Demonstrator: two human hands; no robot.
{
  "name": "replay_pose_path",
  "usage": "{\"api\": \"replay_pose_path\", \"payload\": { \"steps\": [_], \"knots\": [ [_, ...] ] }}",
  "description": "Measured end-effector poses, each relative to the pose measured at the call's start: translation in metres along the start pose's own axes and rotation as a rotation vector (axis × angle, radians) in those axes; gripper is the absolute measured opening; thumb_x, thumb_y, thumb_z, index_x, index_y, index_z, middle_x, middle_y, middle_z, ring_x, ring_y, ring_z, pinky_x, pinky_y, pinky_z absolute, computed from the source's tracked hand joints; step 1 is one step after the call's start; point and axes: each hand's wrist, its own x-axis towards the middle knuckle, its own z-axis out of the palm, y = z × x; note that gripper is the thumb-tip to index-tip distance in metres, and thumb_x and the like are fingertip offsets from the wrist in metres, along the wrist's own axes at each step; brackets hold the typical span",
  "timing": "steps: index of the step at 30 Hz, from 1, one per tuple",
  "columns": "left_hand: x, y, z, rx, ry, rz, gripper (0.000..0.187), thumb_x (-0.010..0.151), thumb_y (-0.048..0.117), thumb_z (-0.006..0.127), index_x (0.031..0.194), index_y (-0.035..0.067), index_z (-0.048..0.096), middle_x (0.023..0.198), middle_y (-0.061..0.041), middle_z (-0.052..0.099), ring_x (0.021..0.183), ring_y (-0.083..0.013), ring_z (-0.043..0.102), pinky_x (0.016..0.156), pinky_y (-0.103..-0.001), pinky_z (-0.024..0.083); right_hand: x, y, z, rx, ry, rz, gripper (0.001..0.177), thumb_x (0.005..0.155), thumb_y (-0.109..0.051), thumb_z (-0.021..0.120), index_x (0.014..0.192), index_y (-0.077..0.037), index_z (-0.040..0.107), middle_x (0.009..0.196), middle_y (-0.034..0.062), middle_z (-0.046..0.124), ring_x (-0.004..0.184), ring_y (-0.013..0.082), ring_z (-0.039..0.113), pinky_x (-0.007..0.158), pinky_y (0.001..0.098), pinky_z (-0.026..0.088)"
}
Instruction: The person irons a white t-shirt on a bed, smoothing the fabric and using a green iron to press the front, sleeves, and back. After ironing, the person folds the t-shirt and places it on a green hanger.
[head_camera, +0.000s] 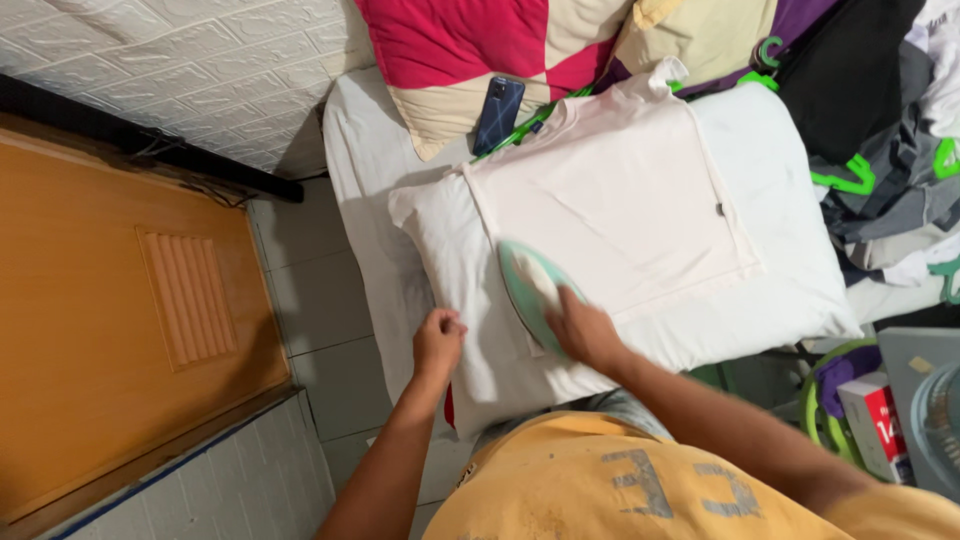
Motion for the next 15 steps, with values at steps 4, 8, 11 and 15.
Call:
{"api": "replay_pose_path", "payload": {
  "steps": [4,8,11,15],
  "knots": [
    [0.006,0.022,0.011,0.014,0.112,0.15,0.017,0.099,0.009,0.057,0.114,0.007,0.066,0.096,-0.008,0.075,0.086,-0.0193,0.071,0.079,-0.034,0.055,0.089,-0.055,-0.016,0.013,0.085,0.012,0.045,0.101,-0.038,0.055,0.128,-0.004,0.043,0.097,0.0299,0.071,0.087,0.0505,0.067,0.078,0.0592,0.052],
    [0.003,0.032,0.025,0.062,0.25,0.402,0.022,0.096,0.003,0.058,0.117,0.005,0.064,0.117,-0.012,0.07,0.105,-0.0269,0.067,0.089,-0.037,0.054,0.088,-0.066,-0.023,0.061,0.062,0.136,0.047,0.102,-0.035,0.055,0.132,-0.002,0.041,0.098,0.0303,0.071,0.09,0.0505,0.067,0.081,0.0573,0.053],
    [-0.007,0.041,0.024,0.074,0.203,0.429,0.033,0.09,-0.001,0.058,0.122,0.005,0.062,0.126,-0.015,0.06,0.108,-0.0304,0.064,0.094,-0.037,0.055,0.022,-0.038,-0.019,0.128,0.058,0.238,0.05,0.1,-0.036,0.055,0.134,-0.003,0.041,0.098,0.03,0.071,0.091,0.0493,0.068,0.081,0.0561,0.053],
    [-0.025,0.051,0.028,0.216,0.201,0.633,0.034,0.085,-0.007,0.057,0.118,0.002,0.062,0.132,-0.018,0.056,0.125,-0.0377,0.055,0.103,-0.045,0.048,-0.054,-0.009,-0.015,0.179,0.249,0.256,0.049,0.098,-0.032,0.053,0.136,-0.003,0.043,0.101,0.0306,0.07,0.091,0.0512,0.067,0.08,0.0568,0.051]
  ]
}}
